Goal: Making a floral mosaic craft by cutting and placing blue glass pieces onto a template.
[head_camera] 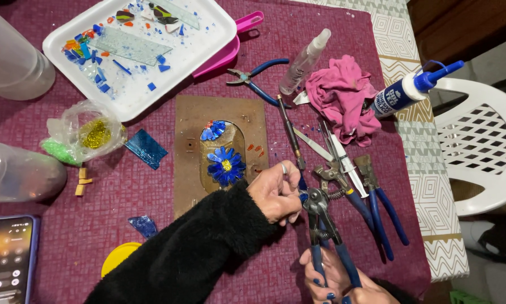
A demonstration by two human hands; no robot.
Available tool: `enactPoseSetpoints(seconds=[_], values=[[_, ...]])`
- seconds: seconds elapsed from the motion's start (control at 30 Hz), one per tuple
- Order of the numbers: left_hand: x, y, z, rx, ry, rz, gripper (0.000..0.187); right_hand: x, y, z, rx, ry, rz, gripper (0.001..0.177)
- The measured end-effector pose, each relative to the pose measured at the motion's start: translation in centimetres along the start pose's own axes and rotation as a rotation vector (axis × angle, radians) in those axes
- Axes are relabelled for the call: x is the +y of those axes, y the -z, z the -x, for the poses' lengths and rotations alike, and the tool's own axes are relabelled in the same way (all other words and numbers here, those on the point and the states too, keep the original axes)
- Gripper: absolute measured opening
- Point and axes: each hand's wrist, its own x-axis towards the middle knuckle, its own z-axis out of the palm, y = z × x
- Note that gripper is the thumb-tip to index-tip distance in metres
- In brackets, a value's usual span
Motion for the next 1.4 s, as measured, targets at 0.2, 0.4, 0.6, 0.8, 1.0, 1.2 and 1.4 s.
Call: enactPoseSetpoints(seconds=[0.2,0.4,0.6,0.8,1.0,1.2,1.4], values=[[0.0,-0.1,0.1,0.016,-0.005,-0.011,0.029,0.4,-2.2,0.6,0.43,0.193,0.203,0.09],[0.0,-0.1,0.1,0.023,-0.004,-0.011,0.03,-0.1,-3.6,0.3,0.409,0.2,0.243,0.091],[-0.2,0.0,-0.1,0.013,0.003,0.027,0.03,2.3,12.2,3.3,0.002,-0.027,-0.005,0.033],[-0.3,0.0,-0.1,0.017,0.0,0.043,0.031,3.5,14.4,3.1,0.106,0.146,-0.172,0.047],[-0.1,-0.1,-0.1,0.029,0.014,0.035,0.032,3.0,15.3,3.0,-0.091,0.06,-0.205,0.044],[-0.1,0.0,0.0,0.031,0.003,0.029,0.031,0.4,-0.5,0.1,0.03,0.164,-0.003,0.06],[1.2,-0.1,0.4,0.002,0.008,-0.019,0.028,0.0,-2.2,0.6,0.428,0.251,0.27,0.081]])
